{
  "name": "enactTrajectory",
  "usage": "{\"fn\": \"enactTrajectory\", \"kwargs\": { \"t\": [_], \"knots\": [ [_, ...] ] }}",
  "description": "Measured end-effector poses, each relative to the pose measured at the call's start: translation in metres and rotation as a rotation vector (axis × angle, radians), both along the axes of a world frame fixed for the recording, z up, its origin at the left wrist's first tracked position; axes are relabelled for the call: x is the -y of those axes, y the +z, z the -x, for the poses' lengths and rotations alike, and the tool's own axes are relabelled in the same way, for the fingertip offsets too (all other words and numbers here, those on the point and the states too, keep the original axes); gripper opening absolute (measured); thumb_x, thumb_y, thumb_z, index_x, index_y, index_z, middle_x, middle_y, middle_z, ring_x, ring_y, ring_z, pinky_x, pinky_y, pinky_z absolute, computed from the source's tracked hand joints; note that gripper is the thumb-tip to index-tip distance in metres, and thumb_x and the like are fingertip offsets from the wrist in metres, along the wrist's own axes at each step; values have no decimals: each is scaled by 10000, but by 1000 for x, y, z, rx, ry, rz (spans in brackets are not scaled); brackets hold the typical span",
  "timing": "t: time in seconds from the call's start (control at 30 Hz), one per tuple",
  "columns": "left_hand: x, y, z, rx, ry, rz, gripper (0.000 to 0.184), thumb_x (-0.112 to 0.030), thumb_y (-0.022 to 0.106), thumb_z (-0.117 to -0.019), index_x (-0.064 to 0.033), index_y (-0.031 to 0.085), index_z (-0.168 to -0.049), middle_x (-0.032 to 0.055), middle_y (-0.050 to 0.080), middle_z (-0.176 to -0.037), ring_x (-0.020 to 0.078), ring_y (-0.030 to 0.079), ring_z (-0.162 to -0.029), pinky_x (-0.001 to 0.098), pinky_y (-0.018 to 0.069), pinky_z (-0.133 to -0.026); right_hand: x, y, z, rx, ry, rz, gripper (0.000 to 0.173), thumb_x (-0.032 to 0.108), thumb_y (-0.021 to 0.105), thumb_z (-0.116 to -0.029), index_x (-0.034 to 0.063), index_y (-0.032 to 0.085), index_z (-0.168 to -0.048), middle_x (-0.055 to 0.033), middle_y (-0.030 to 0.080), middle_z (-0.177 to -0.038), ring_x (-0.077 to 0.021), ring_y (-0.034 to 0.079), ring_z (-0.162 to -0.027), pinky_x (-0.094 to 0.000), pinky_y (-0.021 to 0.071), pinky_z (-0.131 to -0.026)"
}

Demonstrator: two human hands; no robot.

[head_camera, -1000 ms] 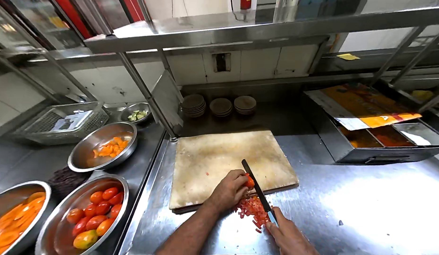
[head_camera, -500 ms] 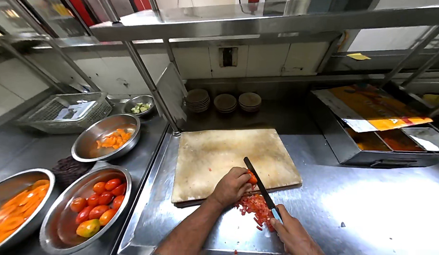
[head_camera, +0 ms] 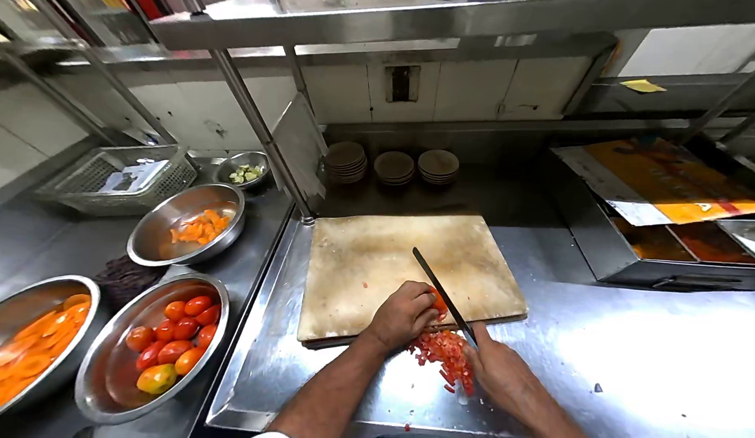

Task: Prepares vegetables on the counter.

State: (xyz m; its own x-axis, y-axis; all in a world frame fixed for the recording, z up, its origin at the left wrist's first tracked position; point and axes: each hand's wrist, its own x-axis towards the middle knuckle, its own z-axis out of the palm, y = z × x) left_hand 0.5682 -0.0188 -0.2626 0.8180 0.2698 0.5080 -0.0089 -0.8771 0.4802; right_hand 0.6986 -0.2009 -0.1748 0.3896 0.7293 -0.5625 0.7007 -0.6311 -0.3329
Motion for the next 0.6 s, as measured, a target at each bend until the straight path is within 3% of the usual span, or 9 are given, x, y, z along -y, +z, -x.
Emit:
{"fn": "enactTrajectory", "kwargs": {
  "t": [0.17, 0.27, 0.4, 0.5, 0.6],
  "knots": [
    [-1, 0, 0, 9, 14, 2, 235, -237, 625, -1014, -49, 743, -1093, 121, 708, -1170, 229, 660, -1159, 353, 539, -1021, -43, 2, -2, 11, 30, 6, 404, 331, 391, -1107, 75, 412, -1419, -204, 679, -1089, -381, 693, -1046, -544, 544, -905],
    [0, 0, 1, 19, 25, 12, 244, -249, 620, -1021, -46, 745, -1076, 118, 712, -1158, 233, 664, -1154, 353, 543, -1019, 1, -15, 4, 21, 8, 69, 454, 364, 384, -1103, 64, 404, -1444, -215, 698, -1058, -409, 705, -1016, -568, 552, -881],
    [1, 1, 0, 7, 30, 18, 236, -242, 617, -1020, -42, 737, -1047, 123, 709, -1156, 241, 665, -1150, 362, 547, -1012, 61, -34, -4, -117, -111, -29, 444, 327, 480, -1079, 18, 448, -1397, -242, 692, -948, -436, 707, -904, -594, 555, -807],
    [1, 1, -1, -6, 18, 18, 228, -235, 613, -1019, -37, 726, -1027, 123, 702, -1159, 243, 660, -1151, 361, 546, -1009, 52, -30, -11, -161, -143, -86, 421, 322, 497, -1075, 34, 452, -1380, -207, 677, -900, -389, 704, -827, -561, 565, -766],
    [1, 4, 0, -8, 16, 22, 225, -231, 617, -1013, -33, 726, -1010, 130, 706, -1157, 254, 661, -1154, 373, 545, -1011, 37, -11, -4, -106, -106, -71, 427, 313, 486, -1077, 36, 445, -1400, -217, 691, -931, -408, 709, -879, -569, 558, -799]
  ]
}}
